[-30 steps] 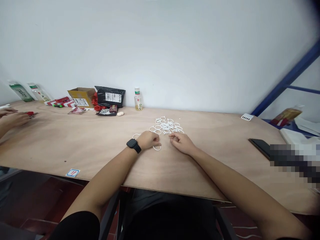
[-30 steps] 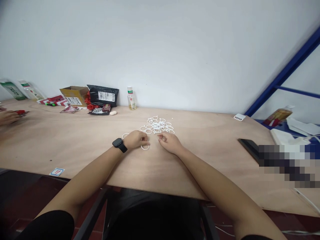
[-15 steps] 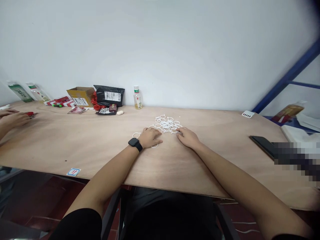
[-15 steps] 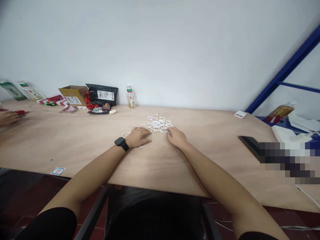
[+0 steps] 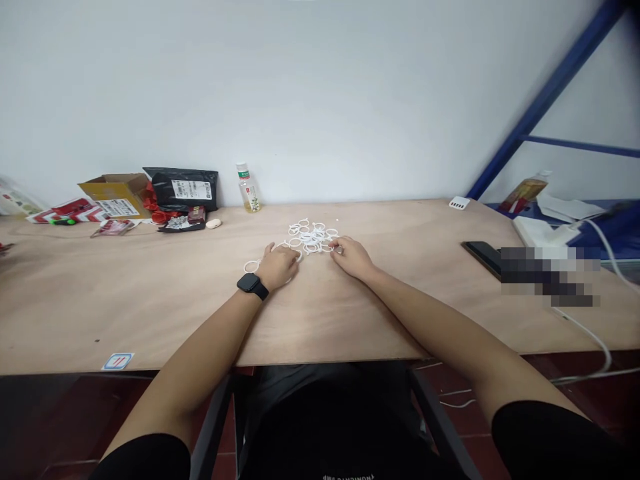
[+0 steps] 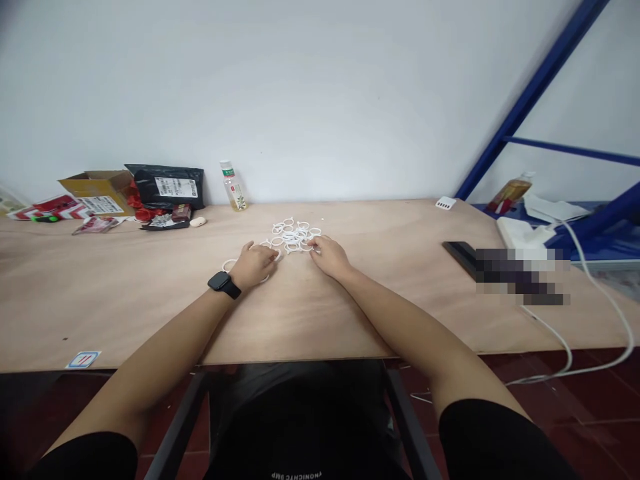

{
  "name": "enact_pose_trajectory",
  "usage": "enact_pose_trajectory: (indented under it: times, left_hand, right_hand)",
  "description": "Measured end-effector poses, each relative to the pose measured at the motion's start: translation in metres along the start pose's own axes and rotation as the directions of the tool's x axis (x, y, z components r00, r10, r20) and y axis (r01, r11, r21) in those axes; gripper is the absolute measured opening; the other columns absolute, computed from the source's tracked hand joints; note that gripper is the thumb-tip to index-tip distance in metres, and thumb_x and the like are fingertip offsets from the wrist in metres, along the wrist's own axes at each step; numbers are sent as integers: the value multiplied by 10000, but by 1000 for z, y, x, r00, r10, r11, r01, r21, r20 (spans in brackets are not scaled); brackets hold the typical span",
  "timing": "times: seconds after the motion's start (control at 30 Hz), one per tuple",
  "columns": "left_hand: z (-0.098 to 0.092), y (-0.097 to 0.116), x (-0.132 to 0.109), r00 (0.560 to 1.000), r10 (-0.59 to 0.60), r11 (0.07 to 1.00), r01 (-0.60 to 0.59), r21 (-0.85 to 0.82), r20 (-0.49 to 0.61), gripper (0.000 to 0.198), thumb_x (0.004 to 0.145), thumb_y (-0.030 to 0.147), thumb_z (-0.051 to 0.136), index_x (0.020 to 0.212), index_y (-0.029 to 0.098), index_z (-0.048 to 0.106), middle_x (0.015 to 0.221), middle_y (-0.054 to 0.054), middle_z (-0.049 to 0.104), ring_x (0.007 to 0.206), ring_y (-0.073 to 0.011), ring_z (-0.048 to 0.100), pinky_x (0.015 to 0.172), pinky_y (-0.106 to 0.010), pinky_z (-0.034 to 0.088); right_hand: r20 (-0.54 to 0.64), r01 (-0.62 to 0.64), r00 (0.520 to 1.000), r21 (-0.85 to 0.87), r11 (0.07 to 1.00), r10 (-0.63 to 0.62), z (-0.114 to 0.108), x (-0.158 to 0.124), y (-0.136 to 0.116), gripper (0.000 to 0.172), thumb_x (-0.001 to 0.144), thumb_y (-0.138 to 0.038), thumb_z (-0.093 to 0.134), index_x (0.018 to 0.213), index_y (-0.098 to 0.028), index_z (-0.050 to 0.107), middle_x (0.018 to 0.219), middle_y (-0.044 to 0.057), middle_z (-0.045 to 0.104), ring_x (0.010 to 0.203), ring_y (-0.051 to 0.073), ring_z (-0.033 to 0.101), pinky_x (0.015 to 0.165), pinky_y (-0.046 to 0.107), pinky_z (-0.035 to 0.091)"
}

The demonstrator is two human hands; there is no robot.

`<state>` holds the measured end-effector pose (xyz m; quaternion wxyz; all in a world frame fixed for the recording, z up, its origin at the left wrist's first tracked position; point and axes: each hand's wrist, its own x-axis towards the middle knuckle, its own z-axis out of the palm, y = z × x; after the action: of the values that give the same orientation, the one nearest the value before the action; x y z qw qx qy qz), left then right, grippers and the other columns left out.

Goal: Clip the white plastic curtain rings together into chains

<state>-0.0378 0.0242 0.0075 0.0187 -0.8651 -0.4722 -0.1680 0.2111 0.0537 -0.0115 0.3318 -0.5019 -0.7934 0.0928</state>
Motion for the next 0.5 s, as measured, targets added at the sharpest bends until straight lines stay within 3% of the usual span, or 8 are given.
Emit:
enact_pose_trajectory:
  times: [0.23,0.37,0.5]
  left_hand:
    - [-10,11,2,972,-55,992,26,-126,-229,165,873,291,525,929,206,655,1189,-90,606,1143,-254,528,1049,-486,333]
    - [-13,15,2,967,-51,961,-20,-277,-248,169,907,296,506,959,188,626,1305,-110,551,1231,-230,505,1051,-422,397]
    - [-5,25,-1,961,50,924,-148,-353,-272,150,908,279,536,940,178,643,1319,-119,542,1223,-219,520,1036,-396,438]
  right_hand:
    - [-27,33,999,156,987,-29,-7,-5,-14,184,879,-319,552,935,-199,680,838,31,684,735,161,588,692,259,414]
    - [7,112,993,176,978,-115,-6,-7,-19,173,868,-286,563,938,-199,695,856,36,688,757,165,595,704,259,414]
    - [49,120,991,79,990,-124,-3,-9,-21,219,830,-196,556,987,-199,708,901,52,698,804,182,606,743,279,433]
